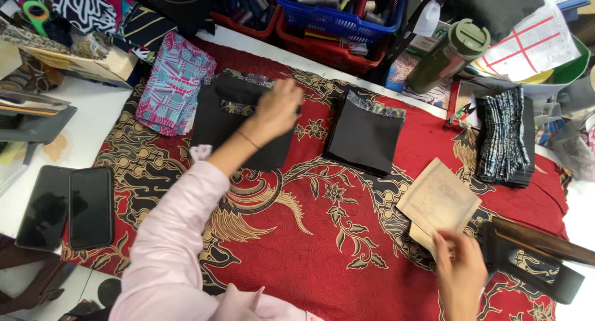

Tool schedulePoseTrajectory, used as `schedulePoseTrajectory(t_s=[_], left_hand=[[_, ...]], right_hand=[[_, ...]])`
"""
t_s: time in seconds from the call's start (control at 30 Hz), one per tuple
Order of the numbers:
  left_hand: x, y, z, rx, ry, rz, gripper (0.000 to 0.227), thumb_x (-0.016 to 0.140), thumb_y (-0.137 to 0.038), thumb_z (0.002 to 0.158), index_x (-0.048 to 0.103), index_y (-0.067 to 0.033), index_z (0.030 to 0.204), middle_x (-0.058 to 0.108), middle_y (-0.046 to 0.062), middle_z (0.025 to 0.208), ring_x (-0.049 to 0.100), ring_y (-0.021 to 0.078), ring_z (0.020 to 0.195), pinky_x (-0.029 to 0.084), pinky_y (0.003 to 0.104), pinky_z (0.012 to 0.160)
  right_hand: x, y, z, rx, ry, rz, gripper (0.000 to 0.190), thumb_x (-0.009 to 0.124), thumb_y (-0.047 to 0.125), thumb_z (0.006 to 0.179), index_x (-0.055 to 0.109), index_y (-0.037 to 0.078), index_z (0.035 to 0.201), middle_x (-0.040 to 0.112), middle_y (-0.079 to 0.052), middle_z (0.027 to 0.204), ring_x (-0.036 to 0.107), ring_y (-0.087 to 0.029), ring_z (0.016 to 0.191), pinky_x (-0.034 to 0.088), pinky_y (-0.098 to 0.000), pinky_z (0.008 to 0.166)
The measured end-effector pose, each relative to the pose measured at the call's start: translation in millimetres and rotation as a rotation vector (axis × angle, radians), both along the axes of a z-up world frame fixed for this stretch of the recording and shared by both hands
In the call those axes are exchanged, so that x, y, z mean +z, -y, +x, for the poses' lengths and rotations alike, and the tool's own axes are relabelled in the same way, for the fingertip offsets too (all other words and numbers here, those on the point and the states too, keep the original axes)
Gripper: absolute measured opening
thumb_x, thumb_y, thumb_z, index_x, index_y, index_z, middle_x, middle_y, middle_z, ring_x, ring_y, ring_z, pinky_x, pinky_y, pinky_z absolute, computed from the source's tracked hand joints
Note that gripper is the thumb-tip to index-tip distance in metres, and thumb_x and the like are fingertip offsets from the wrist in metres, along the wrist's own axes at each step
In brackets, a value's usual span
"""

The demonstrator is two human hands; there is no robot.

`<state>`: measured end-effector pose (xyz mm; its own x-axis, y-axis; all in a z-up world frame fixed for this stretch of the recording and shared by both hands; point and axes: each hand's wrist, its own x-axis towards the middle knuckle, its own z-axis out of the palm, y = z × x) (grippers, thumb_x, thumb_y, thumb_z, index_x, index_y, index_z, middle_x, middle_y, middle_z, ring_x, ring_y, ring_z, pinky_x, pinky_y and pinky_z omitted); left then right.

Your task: The person irons small black fabric pieces using a cardboard template and a steam iron. They repeatedly place the template on the fabric, press with the iron, remove the template, and fold the fabric. The process is repeated for multiple pieces on a patterned red tablecloth.

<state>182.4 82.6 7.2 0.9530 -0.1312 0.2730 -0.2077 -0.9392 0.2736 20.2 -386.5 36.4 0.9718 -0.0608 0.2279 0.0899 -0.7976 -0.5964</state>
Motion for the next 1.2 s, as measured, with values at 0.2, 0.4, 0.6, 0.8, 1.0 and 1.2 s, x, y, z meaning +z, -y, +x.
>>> schedulePoseTrajectory(t_s=[0.2,0.4,0.6,0.8,1.0,1.2], left_hand=[[9.6,-55.7,-39.1,-0.101,-0.037,-0.031,0.029,0.083,-0.016,0.074,0.065,-0.0066,0.094,0.061,0.008,0.101,0.062,0.0307,0.101,0.054,0.044,0.083],[10.8,-67.8,-32.5,-0.151,0.046,0.011,0.008,0.068,-0.017,0.095,0.066,-0.0091,0.096,0.068,0.009,0.091,0.069,0.0309,0.091,0.056,0.044,0.078],[76.7,-45.1,-39.8,-0.034,0.095,-0.091,0.015,0.059,-0.019,0.101,0.063,-0.0042,0.103,0.073,0.016,0.088,0.07,0.0389,0.08,0.054,0.051,0.067],[143.5,60.4,-110.1,-0.17,-0.26,-0.303,0.02,0.059,-0.027,0.098,0.067,-0.0101,0.105,0.073,0.016,0.083,0.072,0.0375,0.078,0.056,0.048,0.067],[175.0,112.6,-169.2,-0.555,-0.398,-0.797,0.023,0.059,-0.023,0.102,0.063,-0.0018,0.11,0.073,0.015,0.089,0.075,0.0315,0.082,0.056,0.04,0.07],[116.7,103.6,-169.7,-0.367,-0.368,-0.794,0.021,0.056,-0.021,0.102,0.061,-0.001,0.11,0.073,0.016,0.088,0.075,0.0319,0.081,0.055,0.04,0.07]], right_hand=[[-70.8,93.9,-49.9,-0.219,-0.01,0.147,0.017,0.075,0.015,0.105,0.072,-0.002,0.107,0.071,-0.009,0.084,0.064,-0.009,0.071,0.051,-0.0236,0.069],[-72.1,77.9,-60.0,-0.191,-0.013,0.2,0.015,0.073,0.013,0.103,0.072,-0.002,0.107,0.074,-0.008,0.088,0.068,-0.009,0.082,0.052,-0.0238,0.073],[-41.0,48.0,-46.9,-0.203,-0.045,0.143,0.023,0.075,0.012,0.101,0.07,-0.001,0.119,0.071,-0.009,0.1,0.069,-0.013,0.087,0.053,-0.0278,0.078],[-49.7,73.6,-44.8,-0.276,0.263,0.505,0.066,0.081,0.005,0.104,0.03,0.0,0.147,0.048,-0.007,0.128,0.048,-0.014,0.111,0.046,-0.0275,0.1],[-40.7,112.4,-4.1,-0.28,0.382,0.726,0.057,0.074,0.008,0.106,0.031,0.002,0.144,0.051,-0.007,0.133,0.056,-0.014,0.121,0.049,-0.0311,0.11],[24.2,98.8,-4.0,-0.197,0.314,0.574,0.03,0.07,0.022,0.117,0.052,-0.002,0.12,0.058,-0.005,0.102,0.057,-0.013,0.091,0.049,-0.0315,0.087]])
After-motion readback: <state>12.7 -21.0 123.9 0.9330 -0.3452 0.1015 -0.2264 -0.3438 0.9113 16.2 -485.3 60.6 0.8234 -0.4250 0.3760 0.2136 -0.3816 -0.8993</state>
